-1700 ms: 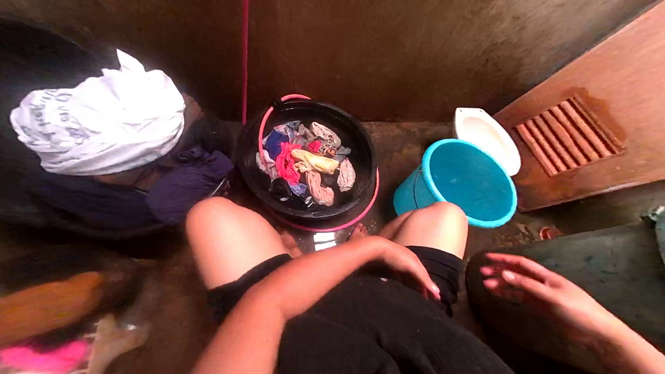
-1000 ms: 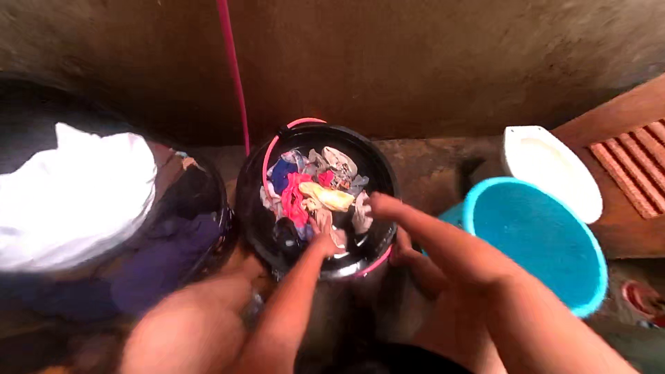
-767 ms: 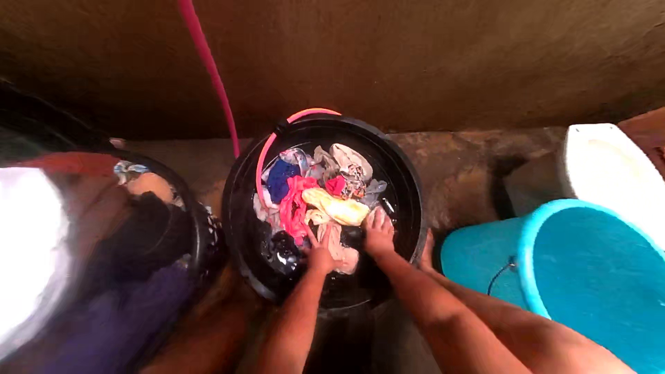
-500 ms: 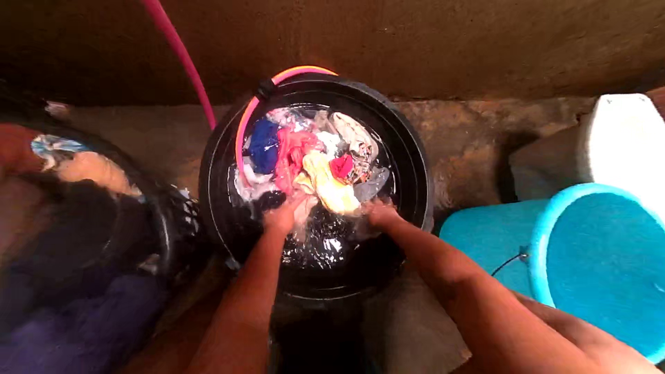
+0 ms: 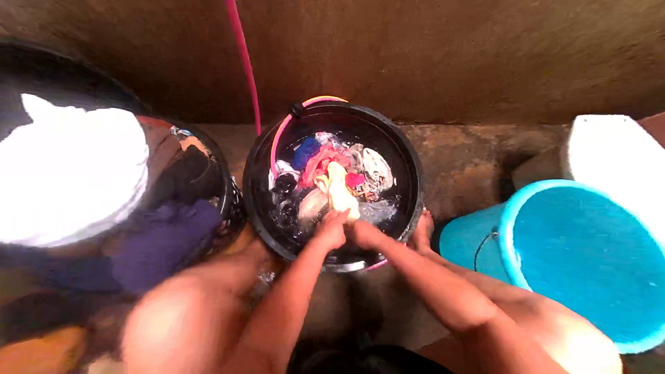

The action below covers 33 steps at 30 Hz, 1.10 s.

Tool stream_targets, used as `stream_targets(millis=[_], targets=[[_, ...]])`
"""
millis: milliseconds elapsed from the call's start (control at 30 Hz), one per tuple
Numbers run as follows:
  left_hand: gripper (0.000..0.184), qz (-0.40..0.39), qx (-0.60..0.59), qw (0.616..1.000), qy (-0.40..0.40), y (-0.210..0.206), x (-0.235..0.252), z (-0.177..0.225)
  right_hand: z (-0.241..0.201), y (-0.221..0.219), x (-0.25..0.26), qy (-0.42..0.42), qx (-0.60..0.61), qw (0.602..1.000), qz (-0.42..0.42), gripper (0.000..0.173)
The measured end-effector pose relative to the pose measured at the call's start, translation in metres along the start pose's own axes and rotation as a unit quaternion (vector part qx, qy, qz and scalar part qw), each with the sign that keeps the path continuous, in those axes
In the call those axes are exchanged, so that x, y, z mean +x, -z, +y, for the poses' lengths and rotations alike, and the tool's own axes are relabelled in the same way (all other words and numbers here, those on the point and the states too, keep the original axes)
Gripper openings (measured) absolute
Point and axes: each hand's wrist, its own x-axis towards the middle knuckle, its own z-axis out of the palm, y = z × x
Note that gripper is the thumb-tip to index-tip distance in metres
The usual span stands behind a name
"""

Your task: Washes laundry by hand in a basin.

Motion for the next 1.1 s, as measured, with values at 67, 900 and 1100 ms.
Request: stream_targets(millis=[67,900,1100], targets=[[0.067,-0.027,-0.015,0.999,-0.028,0.001,-0.009,0.005,-0.025,0.044,-0.053,0.04,-0.004,0.999,0.013,0.041],[0.026,0.25,-0.407,0.866,-0.147,0.08,-0.144,0.074,-0.014,0.039,-0.13,0.218,0.436,0.822,0.294,0.053],[0.011,0.215,-0.398,0.841,-0.296,0.086,-0.162,0.081,-0.043,0.043,-0.123,0.26,0.493,0.779,0.289,0.036]])
